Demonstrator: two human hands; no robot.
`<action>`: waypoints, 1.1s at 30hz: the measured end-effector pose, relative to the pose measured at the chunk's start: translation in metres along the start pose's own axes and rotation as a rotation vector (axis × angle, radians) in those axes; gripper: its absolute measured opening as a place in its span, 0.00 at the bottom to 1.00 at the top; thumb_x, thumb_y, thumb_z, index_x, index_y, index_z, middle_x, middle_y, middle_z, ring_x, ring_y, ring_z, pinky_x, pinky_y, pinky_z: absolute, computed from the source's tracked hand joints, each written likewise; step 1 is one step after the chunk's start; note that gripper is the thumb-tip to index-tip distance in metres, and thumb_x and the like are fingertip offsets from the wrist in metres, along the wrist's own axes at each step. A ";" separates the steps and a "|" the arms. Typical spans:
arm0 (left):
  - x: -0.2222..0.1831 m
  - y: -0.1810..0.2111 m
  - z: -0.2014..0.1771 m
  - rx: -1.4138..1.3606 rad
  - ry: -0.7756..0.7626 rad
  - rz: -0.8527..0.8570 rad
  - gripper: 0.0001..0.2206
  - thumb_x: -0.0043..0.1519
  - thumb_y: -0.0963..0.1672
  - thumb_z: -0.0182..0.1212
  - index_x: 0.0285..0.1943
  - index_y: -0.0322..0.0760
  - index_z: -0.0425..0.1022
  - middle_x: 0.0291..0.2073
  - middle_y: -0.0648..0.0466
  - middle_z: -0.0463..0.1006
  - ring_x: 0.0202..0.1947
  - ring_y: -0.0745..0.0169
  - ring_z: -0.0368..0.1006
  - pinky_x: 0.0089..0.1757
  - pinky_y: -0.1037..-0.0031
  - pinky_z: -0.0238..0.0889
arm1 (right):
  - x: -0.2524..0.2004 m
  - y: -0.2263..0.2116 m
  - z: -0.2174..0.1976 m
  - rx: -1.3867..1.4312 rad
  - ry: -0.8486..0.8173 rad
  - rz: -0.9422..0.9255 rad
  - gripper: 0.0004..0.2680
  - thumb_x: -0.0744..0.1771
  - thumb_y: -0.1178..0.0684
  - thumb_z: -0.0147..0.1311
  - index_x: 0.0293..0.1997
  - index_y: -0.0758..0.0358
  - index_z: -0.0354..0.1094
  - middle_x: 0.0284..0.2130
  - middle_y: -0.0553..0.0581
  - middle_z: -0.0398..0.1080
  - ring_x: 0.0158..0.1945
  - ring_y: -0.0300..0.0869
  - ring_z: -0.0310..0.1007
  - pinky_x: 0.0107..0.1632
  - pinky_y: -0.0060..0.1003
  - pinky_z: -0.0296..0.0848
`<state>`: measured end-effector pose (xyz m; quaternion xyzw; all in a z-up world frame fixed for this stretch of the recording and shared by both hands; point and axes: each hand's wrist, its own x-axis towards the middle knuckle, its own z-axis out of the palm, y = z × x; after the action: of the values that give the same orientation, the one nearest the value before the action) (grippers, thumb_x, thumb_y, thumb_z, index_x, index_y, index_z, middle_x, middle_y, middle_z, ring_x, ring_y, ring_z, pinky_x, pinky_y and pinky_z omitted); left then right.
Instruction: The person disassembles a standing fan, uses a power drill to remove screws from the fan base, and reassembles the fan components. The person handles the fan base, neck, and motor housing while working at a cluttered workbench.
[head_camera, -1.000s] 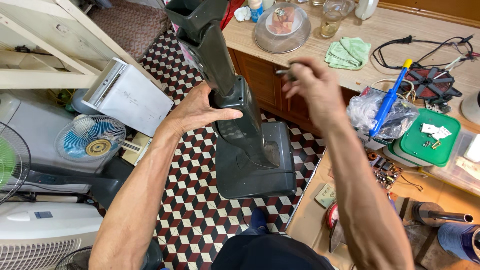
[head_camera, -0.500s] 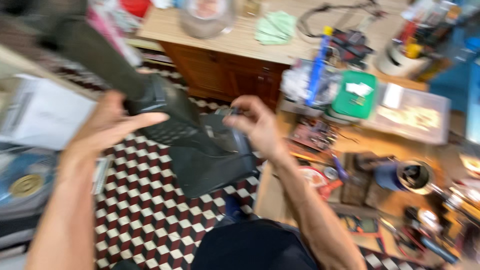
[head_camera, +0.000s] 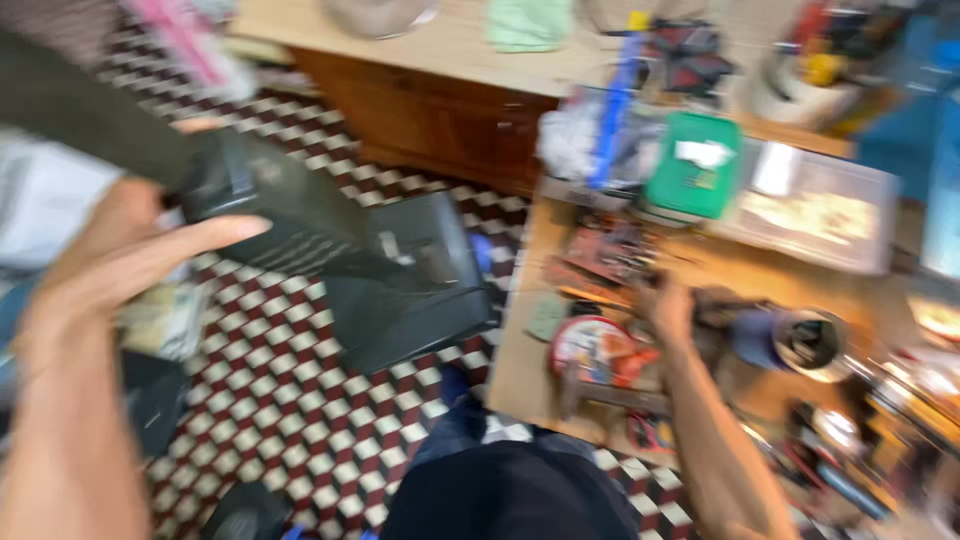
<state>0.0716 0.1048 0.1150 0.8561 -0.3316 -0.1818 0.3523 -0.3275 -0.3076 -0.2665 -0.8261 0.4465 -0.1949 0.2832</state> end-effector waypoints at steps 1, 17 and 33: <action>-0.007 0.000 -0.008 -0.009 -0.005 0.018 0.41 0.47 0.48 0.75 0.74 0.45 0.65 0.62 0.54 0.75 0.66 0.59 0.67 0.63 0.65 0.57 | 0.001 -0.006 -0.002 -0.025 -0.121 0.262 0.14 0.65 0.47 0.63 0.49 0.67 0.71 0.38 0.66 0.76 0.40 0.51 0.77 0.45 0.51 0.75; 0.006 -0.036 -0.010 0.012 -0.070 0.082 0.53 0.35 0.48 0.85 0.72 0.37 0.57 0.66 0.44 0.69 0.69 0.48 0.64 0.68 0.61 0.52 | 0.000 -0.504 -0.009 0.411 -0.703 -0.898 0.47 0.55 0.41 0.78 0.74 0.66 0.39 0.66 0.76 0.55 0.70 0.62 0.55 0.69 0.54 0.55; 0.001 -0.039 -0.014 -0.044 -0.017 0.249 0.48 0.36 0.47 0.83 0.70 0.40 0.62 0.59 0.49 0.77 0.63 0.51 0.72 0.64 0.61 0.60 | 0.012 -0.511 0.001 0.327 -0.755 -0.826 0.43 0.53 0.41 0.77 0.71 0.65 0.50 0.62 0.67 0.66 0.68 0.54 0.66 0.71 0.50 0.60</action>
<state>0.0974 0.1316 0.0961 0.7987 -0.4344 -0.1509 0.3880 -0.0003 -0.0922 0.0613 -0.8895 -0.0805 -0.0476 0.4473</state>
